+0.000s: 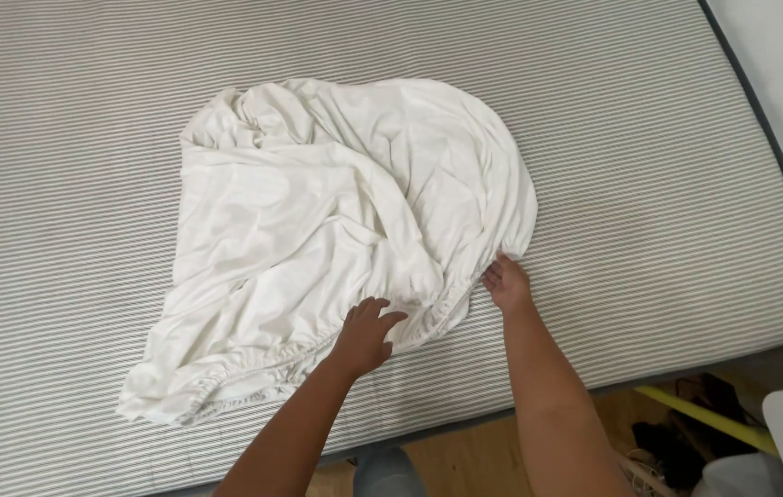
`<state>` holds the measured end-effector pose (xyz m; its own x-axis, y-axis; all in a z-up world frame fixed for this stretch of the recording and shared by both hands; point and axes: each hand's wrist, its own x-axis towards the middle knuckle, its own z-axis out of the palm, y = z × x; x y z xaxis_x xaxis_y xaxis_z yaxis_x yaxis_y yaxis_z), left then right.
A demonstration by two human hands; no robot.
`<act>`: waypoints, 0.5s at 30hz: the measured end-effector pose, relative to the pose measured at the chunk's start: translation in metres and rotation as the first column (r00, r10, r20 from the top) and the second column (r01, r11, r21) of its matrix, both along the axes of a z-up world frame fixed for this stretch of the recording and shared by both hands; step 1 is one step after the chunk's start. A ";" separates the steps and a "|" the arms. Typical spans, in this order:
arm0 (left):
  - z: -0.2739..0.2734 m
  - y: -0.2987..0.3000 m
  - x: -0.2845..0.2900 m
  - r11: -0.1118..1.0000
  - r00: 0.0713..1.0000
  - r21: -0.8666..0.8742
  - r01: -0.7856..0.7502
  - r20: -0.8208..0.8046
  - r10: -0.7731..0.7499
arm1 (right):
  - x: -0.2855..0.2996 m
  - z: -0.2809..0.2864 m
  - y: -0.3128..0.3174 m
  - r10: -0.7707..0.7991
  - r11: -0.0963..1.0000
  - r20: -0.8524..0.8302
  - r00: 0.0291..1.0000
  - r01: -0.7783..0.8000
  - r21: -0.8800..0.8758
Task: The person removes a white fitted sheet from a mattress by hand. They pull the elasticized corners off the mattress and gather the sheet into a bundle on the bed surface.
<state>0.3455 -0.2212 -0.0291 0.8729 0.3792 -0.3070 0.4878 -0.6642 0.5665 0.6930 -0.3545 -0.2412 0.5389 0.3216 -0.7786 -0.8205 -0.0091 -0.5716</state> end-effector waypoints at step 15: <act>0.019 -0.021 0.073 0.987 0.917 -0.148 -0.057 0.384 0.111 | -0.044 0.120 0.013 0.085 0.970 0.372 0.924 -0.162 0.181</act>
<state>0.4182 -0.2425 -0.0103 0.8999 0.4361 -0.0009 0.2612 -0.5374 0.8018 0.6488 -0.3416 -0.1213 0.7151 0.5348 -0.4500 -0.5593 0.0516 -0.8274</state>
